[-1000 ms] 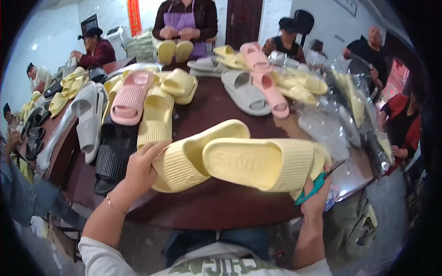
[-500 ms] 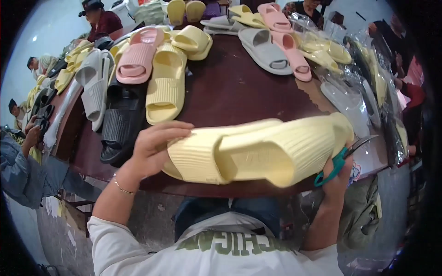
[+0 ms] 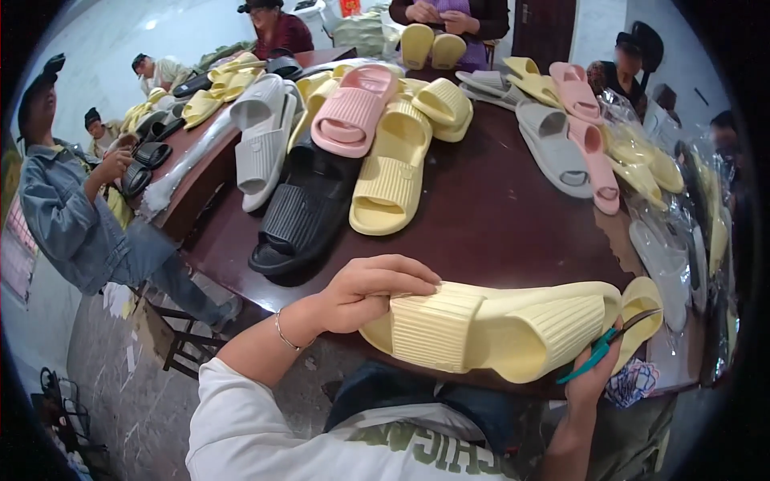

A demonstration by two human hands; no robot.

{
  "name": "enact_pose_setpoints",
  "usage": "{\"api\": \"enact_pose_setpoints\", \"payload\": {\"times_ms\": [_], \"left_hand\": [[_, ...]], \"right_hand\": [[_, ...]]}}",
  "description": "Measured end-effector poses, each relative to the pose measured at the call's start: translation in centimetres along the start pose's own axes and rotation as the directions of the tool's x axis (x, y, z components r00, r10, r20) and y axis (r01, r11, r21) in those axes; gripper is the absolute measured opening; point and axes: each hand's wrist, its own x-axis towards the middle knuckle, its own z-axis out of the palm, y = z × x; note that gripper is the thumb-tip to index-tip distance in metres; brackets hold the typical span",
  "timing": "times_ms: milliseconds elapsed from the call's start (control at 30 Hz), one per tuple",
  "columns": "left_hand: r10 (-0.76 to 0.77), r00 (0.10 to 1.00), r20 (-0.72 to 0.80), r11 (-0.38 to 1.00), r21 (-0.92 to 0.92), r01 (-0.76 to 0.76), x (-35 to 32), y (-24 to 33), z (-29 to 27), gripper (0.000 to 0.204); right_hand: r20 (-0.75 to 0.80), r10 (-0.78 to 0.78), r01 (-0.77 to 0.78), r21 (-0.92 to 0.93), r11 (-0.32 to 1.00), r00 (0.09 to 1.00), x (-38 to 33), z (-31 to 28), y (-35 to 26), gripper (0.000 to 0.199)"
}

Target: Trim excess plastic material from molded slides using a pair of snips.

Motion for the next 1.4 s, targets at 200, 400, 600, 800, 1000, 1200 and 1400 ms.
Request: {"api": "enact_pose_setpoints", "payload": {"times_ms": [200,400,600,800,1000,1200,1400], "left_hand": [[-0.173,0.95,-0.259,0.978,-0.156,0.135,-2.9,1.0,-2.9,0.032],[-0.16,0.343,-0.926,0.985,-0.173,-0.006,-3.4,-0.3,-9.7,0.041],[-0.183,0.465,-0.866,0.934,-0.007,0.356,-1.6,-7.2,-20.0,0.043],[0.038,0.298,-0.954,0.941,0.134,0.309,-1.5,-7.8,-22.1,0.041],[0.516,0.654,-0.552,0.605,0.776,0.178,10.3,7.5,-14.9,0.042],[0.297,0.75,-0.591,0.951,0.254,-0.176,13.3,19.3,-1.8,0.033],[0.206,0.454,-0.867,0.978,0.169,-0.121,11.1,17.6,8.4,0.035]], "right_hand": [[-0.001,0.092,-0.081,0.457,0.886,0.996,1.6,3.9,-2.8,0.053],[0.12,0.176,-0.199,0.213,0.957,0.977,0.9,3.0,-2.4,0.055],[0.116,0.338,-0.353,0.155,0.923,0.934,-1.3,2.0,-2.3,0.058],[0.239,0.303,-0.338,0.122,0.933,0.923,-0.9,1.9,-1.7,0.068],[0.249,0.249,-0.287,0.125,0.95,0.936,-1.7,0.2,-1.6,0.065],[0.391,0.208,-0.244,0.045,0.969,0.897,-1.2,0.2,-2.0,0.06],[0.495,0.074,-0.115,0.053,0.992,0.866,-0.5,0.2,-0.8,0.057]]}}
